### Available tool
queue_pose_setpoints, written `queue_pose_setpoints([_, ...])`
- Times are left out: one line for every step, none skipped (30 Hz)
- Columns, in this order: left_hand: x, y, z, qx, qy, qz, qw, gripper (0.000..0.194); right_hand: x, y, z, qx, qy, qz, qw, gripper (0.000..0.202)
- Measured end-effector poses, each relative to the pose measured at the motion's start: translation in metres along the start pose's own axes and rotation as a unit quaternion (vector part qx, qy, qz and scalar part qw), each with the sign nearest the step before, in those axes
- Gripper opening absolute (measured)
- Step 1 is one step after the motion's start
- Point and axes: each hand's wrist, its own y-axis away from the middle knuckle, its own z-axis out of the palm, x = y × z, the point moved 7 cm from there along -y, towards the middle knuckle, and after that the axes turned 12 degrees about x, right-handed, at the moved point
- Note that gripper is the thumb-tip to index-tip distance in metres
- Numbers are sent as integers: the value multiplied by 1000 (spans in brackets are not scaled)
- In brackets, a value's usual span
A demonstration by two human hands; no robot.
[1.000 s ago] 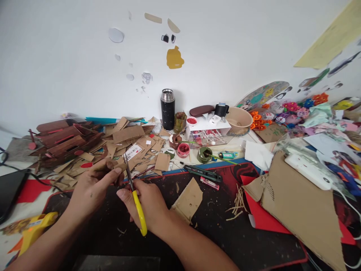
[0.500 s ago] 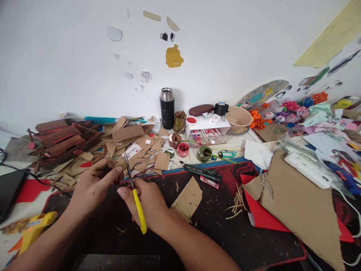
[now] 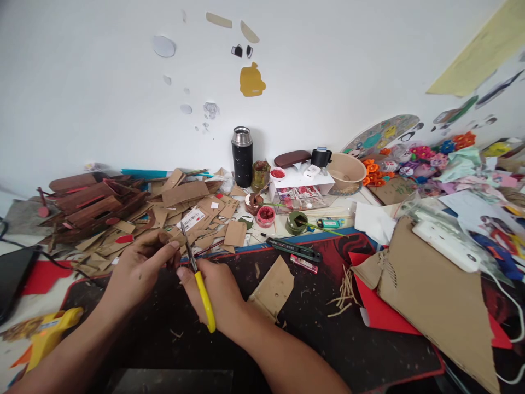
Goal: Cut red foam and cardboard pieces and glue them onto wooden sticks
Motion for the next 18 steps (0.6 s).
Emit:
queue_pose_setpoints([1, 0, 1, -1, -4, 5, 1000, 33, -1, -1, -1, 12, 24, -17, 999, 41])
queue_pose_setpoints([2, 0, 1, -3, -6, 9, 1000, 33, -1, -2, -1, 21, 51, -33, 998, 41])
queue_pose_setpoints([3, -1, 2, -5, -9, 13, 1000, 34, 0, -2, -1, 25, 69, -41, 996, 41])
queue_pose_setpoints([4, -1, 2, -5, -10, 15, 1000, 35, 3, -3, 0, 22, 68, -36, 997, 41])
queue_pose_setpoints([4, -1, 2, -5, -9, 17, 1000, 34, 7, -3, 2, 15, 54, -23, 998, 42])
queue_pose_setpoints([4, -1, 2, -6, -8, 18, 1000, 34, 10, -3, 3, 8, 33, -10, 999, 44])
queue_pose_setpoints([4, -1, 2, -6, -6, 20, 1000, 33, 12, -3, 5, -1, 5, 3, 1000, 47])
queue_pose_setpoints([4, -1, 2, -7, -3, 22, 1000, 33, 13, -3, 6, -6, -27, 15, 1000, 50])
queue_pose_setpoints([4, -1, 2, -8, 3, 22, 1000, 33, 13, -4, 6, -6, -59, 25, 998, 54])
queue_pose_setpoints([3, -1, 2, -9, 11, 20, 1000, 33, 11, -5, 5, 0, -88, 35, 995, 58])
queue_pose_setpoints([3, -1, 2, -11, 20, 17, 1000, 33, 9, -6, 3, 12, -112, 44, 993, 62])
queue_pose_setpoints([2, -1, 2, -12, 28, 15, 999, 34, 7, -8, 1, 24, -131, 53, 990, 65])
queue_pose_setpoints([2, -1, 2, -13, 36, 13, 999, 35, 5, -9, -2, 34, -146, 63, 987, 68])
queue_pose_setpoints([2, -1, 2, -14, 42, 12, 999, 35, 3, -11, -4, 41, -158, 71, 984, 70])
queue_pose_setpoints([3, 0, 3, -16, 45, 11, 999, 36, 2, -13, -6, 45, -169, 78, 981, 71])
queue_pose_setpoints([3, 0, 4, -18, 46, 11, 999, 37, 1, -14, -8, 48, -178, 84, 979, 72])
queue_pose_setpoints([3, 1, 4, -22, 45, 12, 999, 38, 0, -16, -9, 51, -185, 88, 977, 72])
queue_pose_setpoints([3, 1, 5, -28, 44, 13, 999, 39, 0, -17, -11, 55, -189, 91, 976, 72])
